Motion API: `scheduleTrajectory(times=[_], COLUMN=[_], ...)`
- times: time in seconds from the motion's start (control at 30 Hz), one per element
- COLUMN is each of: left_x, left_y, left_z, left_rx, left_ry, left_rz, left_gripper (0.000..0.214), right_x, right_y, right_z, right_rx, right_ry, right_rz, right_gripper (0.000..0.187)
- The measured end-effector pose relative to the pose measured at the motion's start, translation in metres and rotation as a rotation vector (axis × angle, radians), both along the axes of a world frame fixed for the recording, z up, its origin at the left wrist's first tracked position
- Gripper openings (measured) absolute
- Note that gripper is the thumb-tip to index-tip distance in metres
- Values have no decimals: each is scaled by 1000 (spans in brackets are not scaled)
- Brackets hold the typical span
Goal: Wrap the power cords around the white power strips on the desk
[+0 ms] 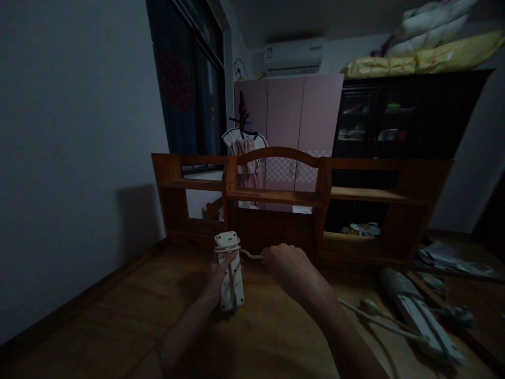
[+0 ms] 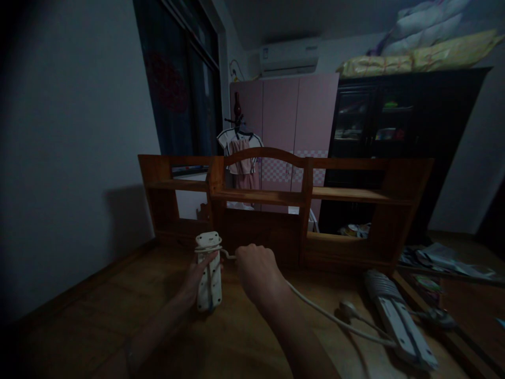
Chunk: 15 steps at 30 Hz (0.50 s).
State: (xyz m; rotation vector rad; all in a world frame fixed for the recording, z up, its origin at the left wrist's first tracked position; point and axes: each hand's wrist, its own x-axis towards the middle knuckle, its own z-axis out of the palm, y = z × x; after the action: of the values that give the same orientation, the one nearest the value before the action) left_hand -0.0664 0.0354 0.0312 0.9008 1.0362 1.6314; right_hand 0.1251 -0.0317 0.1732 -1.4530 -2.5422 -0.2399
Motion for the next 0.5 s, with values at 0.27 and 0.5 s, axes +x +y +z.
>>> scheduleTrajectory(times=[0.27,0.5], left_x=[6,13], left_y=[-4,-13], left_z=[-4,7], left_rx=[17,-76], left_ry=[87,153], left_rz=[-74,-168], left_gripper=[45,38], right_x=[8,28], right_y=[-17,-39], right_z=[15,28], right_rx=[86,88], right_ry=[58,128], right_rz=[-16,13], right_gripper=[17,18])
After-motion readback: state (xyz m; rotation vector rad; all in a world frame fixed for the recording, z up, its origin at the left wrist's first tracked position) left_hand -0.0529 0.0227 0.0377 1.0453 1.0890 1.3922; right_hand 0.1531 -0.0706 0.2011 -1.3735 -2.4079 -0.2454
